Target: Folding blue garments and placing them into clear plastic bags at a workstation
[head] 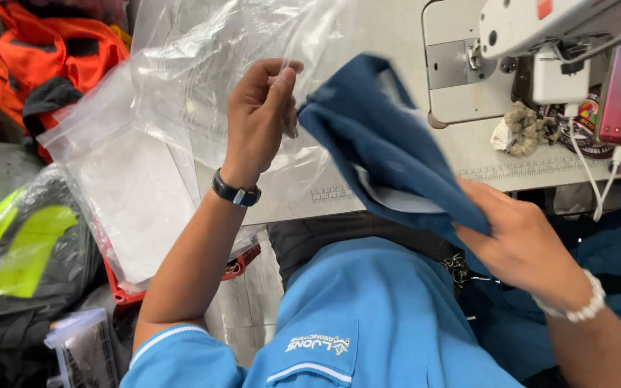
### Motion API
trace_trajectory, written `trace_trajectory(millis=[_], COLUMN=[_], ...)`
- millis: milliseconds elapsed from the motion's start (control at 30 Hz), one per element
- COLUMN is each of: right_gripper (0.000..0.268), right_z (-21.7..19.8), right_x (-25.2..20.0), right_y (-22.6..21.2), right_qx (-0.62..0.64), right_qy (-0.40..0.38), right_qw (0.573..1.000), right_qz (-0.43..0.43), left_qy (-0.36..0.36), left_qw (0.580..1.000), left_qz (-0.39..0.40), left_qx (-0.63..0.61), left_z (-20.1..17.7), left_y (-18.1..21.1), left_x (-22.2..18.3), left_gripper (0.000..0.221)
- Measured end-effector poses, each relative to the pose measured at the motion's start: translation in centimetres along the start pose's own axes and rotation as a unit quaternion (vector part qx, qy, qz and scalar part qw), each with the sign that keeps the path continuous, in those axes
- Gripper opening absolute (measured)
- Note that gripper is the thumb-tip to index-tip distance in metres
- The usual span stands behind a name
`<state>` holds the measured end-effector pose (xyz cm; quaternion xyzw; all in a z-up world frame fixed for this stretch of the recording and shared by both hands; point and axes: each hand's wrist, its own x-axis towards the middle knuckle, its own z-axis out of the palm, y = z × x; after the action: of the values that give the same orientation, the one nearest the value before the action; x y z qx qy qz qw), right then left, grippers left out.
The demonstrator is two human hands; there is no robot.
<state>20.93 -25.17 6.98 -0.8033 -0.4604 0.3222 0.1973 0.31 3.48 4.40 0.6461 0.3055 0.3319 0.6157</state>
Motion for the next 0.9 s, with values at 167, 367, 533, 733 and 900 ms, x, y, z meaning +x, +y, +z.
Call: trace_trajectory(millis=[167, 367, 533, 733, 900], right_gripper=[0.081, 0.079, 0.079, 0.031, 0.054], right_z=[-0.1, -0.8, 0.5, 2.1, 0.1], right_x=[1.8, 3.9, 6.6, 8.7, 7.1], right_y=[-1.4, -3.1, -4.3, -8.4, -6.2], right_qx=[-0.222, -0.427, -0.290, -0.101, 0.215], right_qy=[0.016, 0.163, 0.127, 0.022, 0.053], right_qw=[0.968, 0.872, 0.928, 0.993, 0.969], right_qz=[-0.117, -0.178, -0.196, -0.049, -0.107], left_qy=[0.034, 0.120, 0.017, -0.029, 0.100], left_qw=[0.965, 0.723, 0.761, 0.790, 0.743], left_qz=[0.179, 0.396, 0.428, 0.441, 0.524], left_qx=[0.191, 0.554, 0.487, 0.425, 0.405], left_z=[1.6, 3.6, 7.1, 8.1, 1.5], left_y=[1.4, 3.1, 3.9, 3.7, -0.1], left_x=[-0.5, -0.4, -0.7, -2.6, 0.2], left_gripper=[0.018, 0.023, 0.015, 0.037, 0.025])
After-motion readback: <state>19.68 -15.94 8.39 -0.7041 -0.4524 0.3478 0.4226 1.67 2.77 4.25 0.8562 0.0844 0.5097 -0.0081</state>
